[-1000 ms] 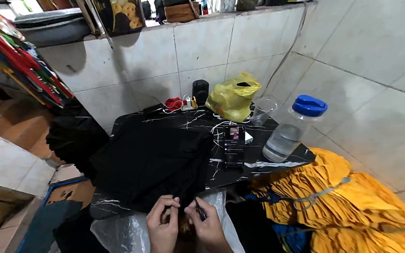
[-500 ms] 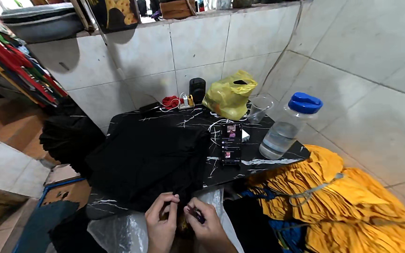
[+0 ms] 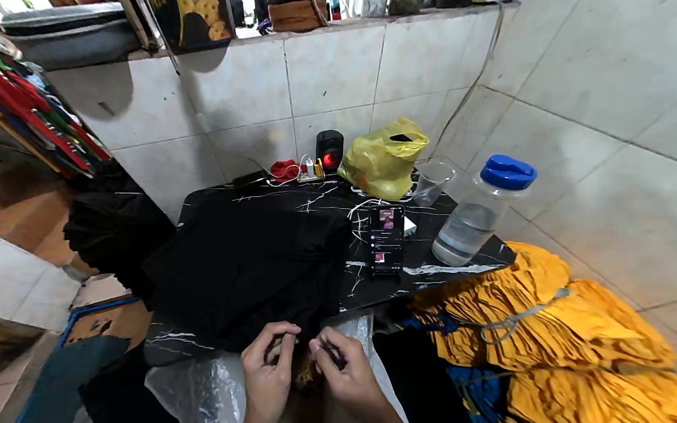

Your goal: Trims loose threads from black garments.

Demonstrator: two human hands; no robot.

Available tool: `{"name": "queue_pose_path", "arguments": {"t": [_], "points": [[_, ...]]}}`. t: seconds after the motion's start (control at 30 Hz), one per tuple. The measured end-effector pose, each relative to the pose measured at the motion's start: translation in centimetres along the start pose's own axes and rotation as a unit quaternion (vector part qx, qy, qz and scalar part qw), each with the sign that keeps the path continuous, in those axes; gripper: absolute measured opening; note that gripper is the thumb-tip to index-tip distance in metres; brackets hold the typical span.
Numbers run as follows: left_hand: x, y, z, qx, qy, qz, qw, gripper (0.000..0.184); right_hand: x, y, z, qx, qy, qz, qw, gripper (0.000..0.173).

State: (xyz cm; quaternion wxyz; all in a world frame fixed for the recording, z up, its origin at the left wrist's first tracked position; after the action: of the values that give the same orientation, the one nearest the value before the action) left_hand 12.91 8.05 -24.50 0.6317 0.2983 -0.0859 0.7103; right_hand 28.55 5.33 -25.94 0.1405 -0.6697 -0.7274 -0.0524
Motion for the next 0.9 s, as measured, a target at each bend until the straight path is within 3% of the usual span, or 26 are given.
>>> {"name": "queue_pose_path", "arguments": {"t": [0.13, 0.27, 0.4, 0.53, 0.67, 0.9], "points": [[0.4, 0.5, -0.3, 0.006, -0.011, -0.004, 1.0, 0.01, 0.1, 0.2, 0.1, -0.014, -0.003, 0.041, 0.999, 0.016], [0.0, -0.1, -0.1, -0.023, 0.001, -0.032, 0.999, 0.012, 0.3, 0.3, 0.3, -0.084, -0.053, 0.079, 0.992, 0.031], [-0.7, -1.0, 0.2, -0.027, -0.003, -0.052, 0.998, 0.012, 0.0, 0.3, 0.3, -0.075, -0.021, 0.067, 0.995, 0.01], [-0.8, -1.3, -0.1, 0.022, -0.043, -0.076, 0.996, 0.016, -0.3, 0.9, 0.6, -0.073, -0.015, 0.058, 0.996, 0.016], [-1.0, -1.9, -0.4, 0.104, -0.103, -0.096, 0.984, 0.023, -0.6, 1.2, -0.2, -0.15, 0.013, 0.068, 0.986, 0.014], [-0.5, -1.4, -0.8, 0.076, -0.098, -0.003, 0.992, 0.008, -0.6, 2.3, -0.7, -0.185, 0.053, 0.071, 0.979, 0.016]]}}
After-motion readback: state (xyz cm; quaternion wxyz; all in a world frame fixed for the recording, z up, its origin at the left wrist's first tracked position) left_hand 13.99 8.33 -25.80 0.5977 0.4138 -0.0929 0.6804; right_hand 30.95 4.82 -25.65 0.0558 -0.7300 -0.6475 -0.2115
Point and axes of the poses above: each hand's wrist, its own x-axis towards the middle knuckle, its own y-axis out of the back of the hand, z = x × y, the point moved 2 cm from there along x, towards the middle knuckle, and after that the axes turned 11 degrees about x, right-handed, at the moved point
